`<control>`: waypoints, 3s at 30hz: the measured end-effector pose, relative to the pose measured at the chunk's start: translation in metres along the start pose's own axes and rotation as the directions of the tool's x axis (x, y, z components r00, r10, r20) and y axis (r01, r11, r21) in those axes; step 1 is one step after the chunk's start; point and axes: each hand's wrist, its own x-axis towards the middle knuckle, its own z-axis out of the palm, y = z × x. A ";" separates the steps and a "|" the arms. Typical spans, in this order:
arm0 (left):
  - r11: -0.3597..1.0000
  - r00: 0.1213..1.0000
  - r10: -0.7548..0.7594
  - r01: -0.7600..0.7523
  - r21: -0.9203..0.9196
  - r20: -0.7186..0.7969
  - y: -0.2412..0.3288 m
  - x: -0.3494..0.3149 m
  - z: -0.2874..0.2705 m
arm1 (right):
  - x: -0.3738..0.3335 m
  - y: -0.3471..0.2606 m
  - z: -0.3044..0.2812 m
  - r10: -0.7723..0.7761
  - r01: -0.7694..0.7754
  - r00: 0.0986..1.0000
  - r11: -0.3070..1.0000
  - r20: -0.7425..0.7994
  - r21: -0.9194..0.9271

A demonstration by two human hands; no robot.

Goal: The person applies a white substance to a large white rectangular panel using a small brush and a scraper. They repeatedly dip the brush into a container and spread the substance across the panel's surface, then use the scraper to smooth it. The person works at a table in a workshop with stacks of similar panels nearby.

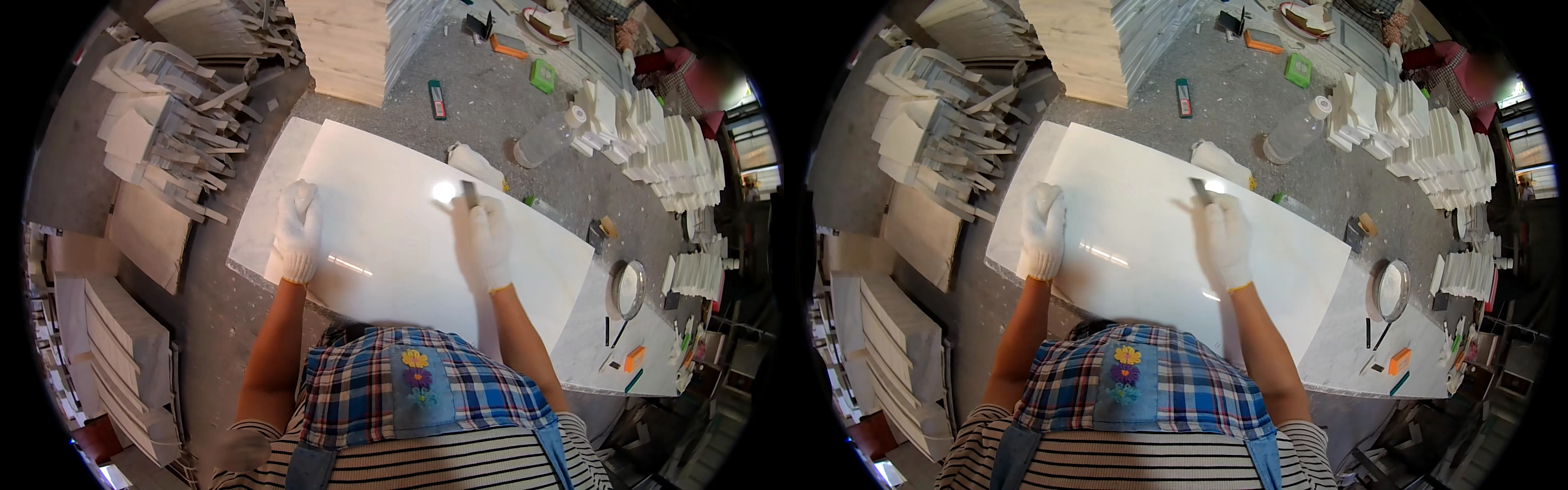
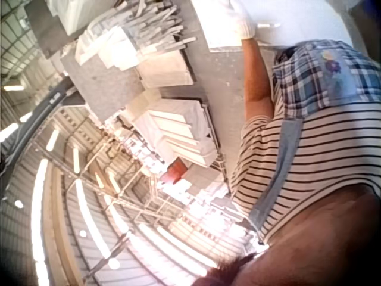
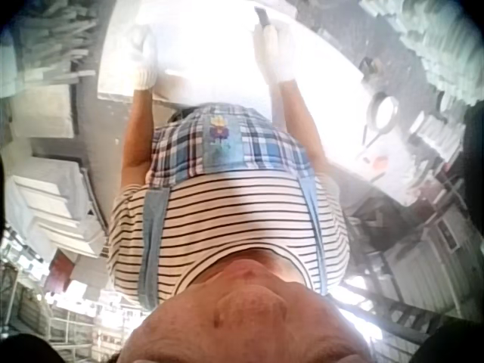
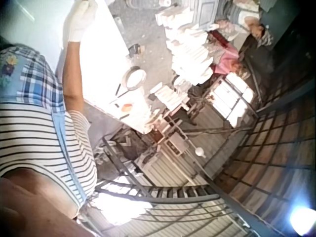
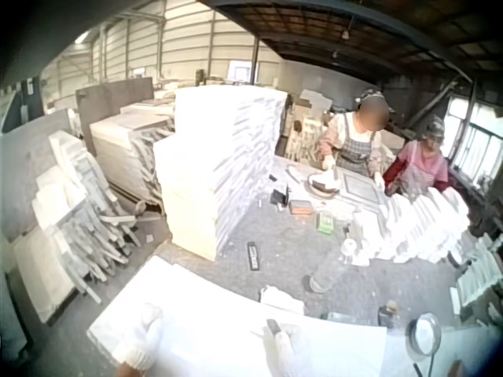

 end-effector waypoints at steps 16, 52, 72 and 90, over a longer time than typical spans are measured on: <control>1.000 1.000 0.030 -0.030 0.001 0.002 -0.006 0.000 -0.001 | -0.006 0.010 0.018 -0.117 0.117 0.993 0.993 -0.019 -0.006; 0.999 0.999 0.034 -0.034 -0.025 0.019 -0.004 -0.001 -0.002 | -0.032 0.012 -0.006 0.081 0.002 0.982 0.898 -0.170 0.440; 0.999 0.999 0.039 -0.040 0.036 0.024 -0.002 -0.001 -0.004 | -0.024 -0.006 -0.044 -0.006 -0.024 0.995 0.953 -0.097 -0.302; 1.000 1.000 -0.002 0.002 0.023 0.007 0.005 -0.002 -0.004 | -0.040 -0.004 -0.047 -0.143 0.302 0.953 0.487 0.267 -0.819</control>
